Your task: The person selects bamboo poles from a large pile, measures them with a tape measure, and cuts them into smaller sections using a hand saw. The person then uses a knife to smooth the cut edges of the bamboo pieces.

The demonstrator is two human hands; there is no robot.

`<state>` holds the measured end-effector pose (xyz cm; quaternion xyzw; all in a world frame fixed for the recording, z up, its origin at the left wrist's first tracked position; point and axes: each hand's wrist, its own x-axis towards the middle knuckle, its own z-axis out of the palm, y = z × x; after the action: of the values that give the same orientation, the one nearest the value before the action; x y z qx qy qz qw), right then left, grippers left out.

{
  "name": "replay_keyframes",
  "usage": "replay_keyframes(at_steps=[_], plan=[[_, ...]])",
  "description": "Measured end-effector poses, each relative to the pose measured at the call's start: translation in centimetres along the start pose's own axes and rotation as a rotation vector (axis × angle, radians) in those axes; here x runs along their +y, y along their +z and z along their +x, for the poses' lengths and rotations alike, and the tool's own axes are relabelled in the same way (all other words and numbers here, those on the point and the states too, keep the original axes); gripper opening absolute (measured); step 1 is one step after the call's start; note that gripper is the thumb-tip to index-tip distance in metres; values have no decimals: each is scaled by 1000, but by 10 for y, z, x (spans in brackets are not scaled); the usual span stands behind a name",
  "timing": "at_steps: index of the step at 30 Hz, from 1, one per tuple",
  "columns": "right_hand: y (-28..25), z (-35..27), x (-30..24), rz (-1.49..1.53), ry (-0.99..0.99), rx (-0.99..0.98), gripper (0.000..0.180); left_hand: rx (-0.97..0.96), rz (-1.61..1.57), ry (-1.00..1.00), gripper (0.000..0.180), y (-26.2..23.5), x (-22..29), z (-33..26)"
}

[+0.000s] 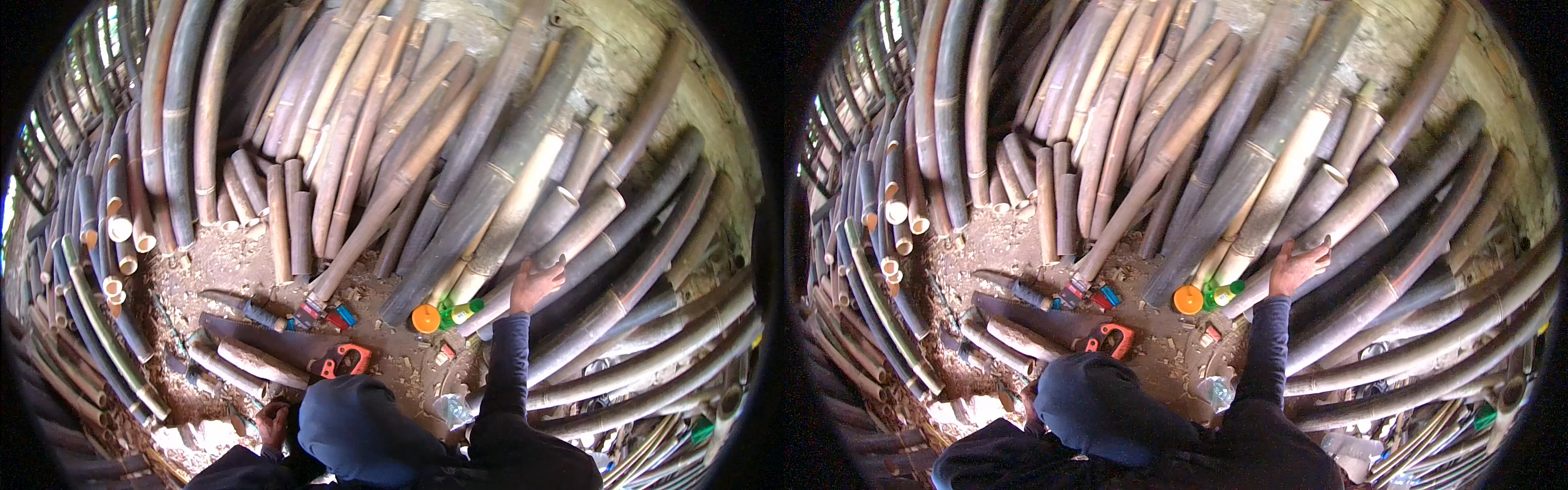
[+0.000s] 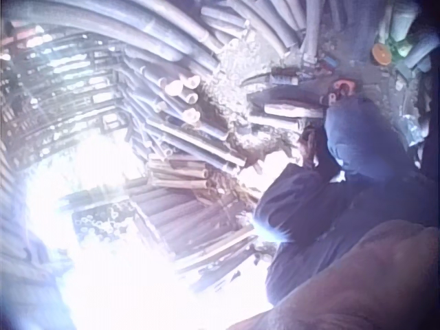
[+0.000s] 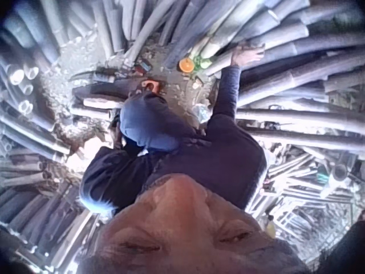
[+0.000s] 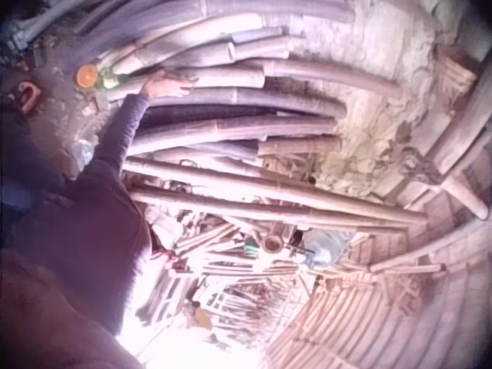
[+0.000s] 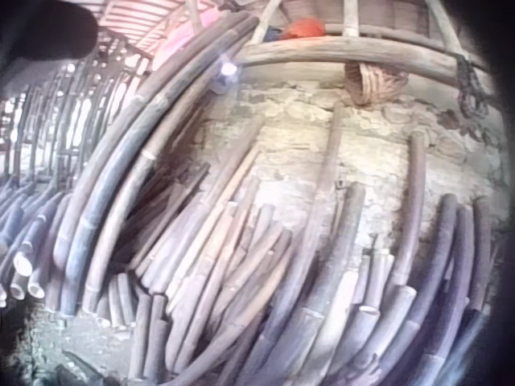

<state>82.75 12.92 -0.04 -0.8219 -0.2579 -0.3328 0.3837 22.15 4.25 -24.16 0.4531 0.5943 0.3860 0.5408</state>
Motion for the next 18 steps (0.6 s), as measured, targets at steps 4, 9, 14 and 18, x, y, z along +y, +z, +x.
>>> replay_keyframes(at_steps=[4,9,14,18], plan=[[2,-29,-77,280,-198,-71,59,10,-24,-55,24,-6,3,2],[95,-99,-166,645,42,-832,51,31,23,-46,25,-14,5,-1],[225,-124,-195,725,365,-740,90,-3,-39,-118,21,-1,6,1],[238,-132,-227,1032,549,-773,97,54,-95,-131,20,-5,3,-4]])
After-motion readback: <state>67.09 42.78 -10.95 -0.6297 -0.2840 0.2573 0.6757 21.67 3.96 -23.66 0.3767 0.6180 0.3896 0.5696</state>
